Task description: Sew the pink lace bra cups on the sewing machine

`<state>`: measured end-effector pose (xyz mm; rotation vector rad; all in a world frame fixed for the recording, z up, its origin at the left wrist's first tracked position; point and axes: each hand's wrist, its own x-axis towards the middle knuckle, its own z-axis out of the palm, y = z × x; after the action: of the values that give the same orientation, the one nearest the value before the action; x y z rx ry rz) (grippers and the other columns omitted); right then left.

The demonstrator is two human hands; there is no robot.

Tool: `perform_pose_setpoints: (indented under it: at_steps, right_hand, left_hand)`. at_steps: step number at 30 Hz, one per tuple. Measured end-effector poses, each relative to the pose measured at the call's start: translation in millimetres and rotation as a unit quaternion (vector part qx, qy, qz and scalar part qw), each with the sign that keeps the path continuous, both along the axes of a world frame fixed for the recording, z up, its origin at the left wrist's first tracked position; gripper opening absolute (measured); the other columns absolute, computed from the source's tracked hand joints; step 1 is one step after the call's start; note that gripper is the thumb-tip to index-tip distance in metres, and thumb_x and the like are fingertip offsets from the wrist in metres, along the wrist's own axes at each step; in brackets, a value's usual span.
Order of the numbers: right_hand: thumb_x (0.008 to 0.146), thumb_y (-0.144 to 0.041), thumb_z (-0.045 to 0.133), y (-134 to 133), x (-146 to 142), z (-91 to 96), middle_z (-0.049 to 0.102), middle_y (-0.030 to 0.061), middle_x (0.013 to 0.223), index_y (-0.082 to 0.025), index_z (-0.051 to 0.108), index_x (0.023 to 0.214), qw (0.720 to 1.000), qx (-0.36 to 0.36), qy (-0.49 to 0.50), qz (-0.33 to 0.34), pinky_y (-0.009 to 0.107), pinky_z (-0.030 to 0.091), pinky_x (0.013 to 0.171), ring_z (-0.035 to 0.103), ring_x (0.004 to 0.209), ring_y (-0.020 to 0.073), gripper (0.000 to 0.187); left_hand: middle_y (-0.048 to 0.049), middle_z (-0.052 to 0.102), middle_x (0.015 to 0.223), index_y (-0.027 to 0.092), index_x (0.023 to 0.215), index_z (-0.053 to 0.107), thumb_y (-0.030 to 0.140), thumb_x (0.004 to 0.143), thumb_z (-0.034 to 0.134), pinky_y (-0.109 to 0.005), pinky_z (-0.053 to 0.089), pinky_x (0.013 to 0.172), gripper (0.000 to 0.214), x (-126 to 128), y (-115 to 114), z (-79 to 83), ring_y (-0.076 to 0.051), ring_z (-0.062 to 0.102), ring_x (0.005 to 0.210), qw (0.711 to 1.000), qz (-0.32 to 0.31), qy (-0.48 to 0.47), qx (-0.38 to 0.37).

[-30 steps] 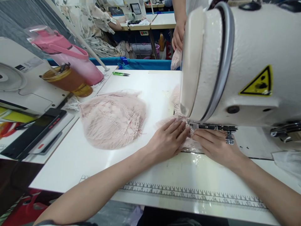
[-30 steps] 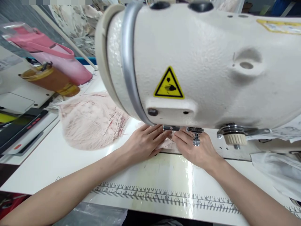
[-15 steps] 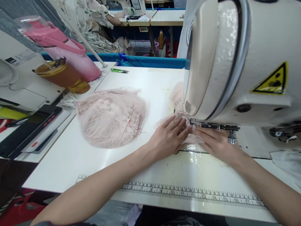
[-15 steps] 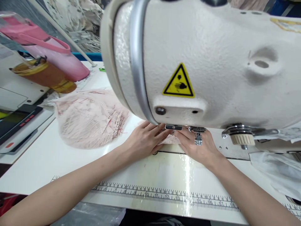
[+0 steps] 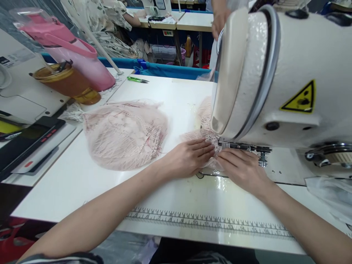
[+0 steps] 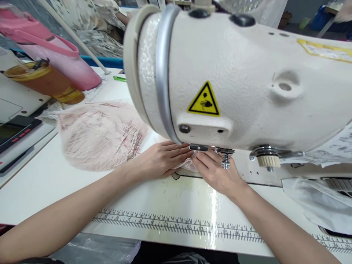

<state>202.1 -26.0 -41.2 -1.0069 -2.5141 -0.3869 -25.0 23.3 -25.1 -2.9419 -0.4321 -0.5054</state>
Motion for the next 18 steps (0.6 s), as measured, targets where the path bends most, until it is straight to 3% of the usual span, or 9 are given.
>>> perform_pose_setpoints:
  at_steps: [9,14,16,18]
  right_hand:
    - [0.084,-0.008,0.054,-1.1,-3.9,-3.7,0.069,-0.0012,0.095,-0.018,0.062,0.092,1.0,0.021,0.002,0.006,0.026,0.049,0.082,0.061,0.092,0.0118,0.015]
    - [0.084,-0.007,0.053,-1.8,-5.1,-1.9,0.07,-0.0019,0.093,-0.019,0.063,0.091,1.0,0.006,0.023,0.004,0.024,0.048,0.081,0.061,0.091,0.0111,0.016]
    - [0.083,-0.006,0.052,-2.3,-5.2,-1.4,0.07,-0.0009,0.095,-0.019,0.063,0.094,1.0,-0.001,0.03,0.003,0.025,0.048,0.08,0.061,0.094,0.0118,0.02]
    - [0.083,-0.005,0.053,-3.0,-5.0,-1.1,0.07,-0.0003,0.096,-0.019,0.064,0.095,0.999,-0.003,0.034,0.001,0.025,0.048,0.08,0.062,0.095,0.0126,0.021]
  left_hand:
    - [-0.0086,0.068,0.113,0.01,0.112,0.062,0.017,0.095,0.042,-0.031,0.053,0.084,0.027,1.6,-0.8,-2.3,-0.018,0.065,0.102,0.999,0.017,-0.039,0.034]
    - [-0.0014,0.069,0.087,0.017,0.086,0.059,0.016,0.089,0.048,-0.031,0.046,0.074,0.011,6.8,-7.4,0.6,-0.014,0.061,0.074,0.998,0.028,-0.065,-0.006]
    - [-0.0017,0.069,0.091,0.017,0.084,0.057,0.013,0.085,0.048,-0.033,0.046,0.08,0.01,7.8,-9.2,1.5,-0.015,0.061,0.08,0.997,0.006,-0.073,-0.027]
    - [-0.0057,0.068,0.106,0.016,0.096,0.058,0.013,0.083,0.047,-0.034,0.046,0.089,0.017,7.6,-9.7,1.4,-0.017,0.062,0.098,0.996,0.005,-0.078,-0.041]
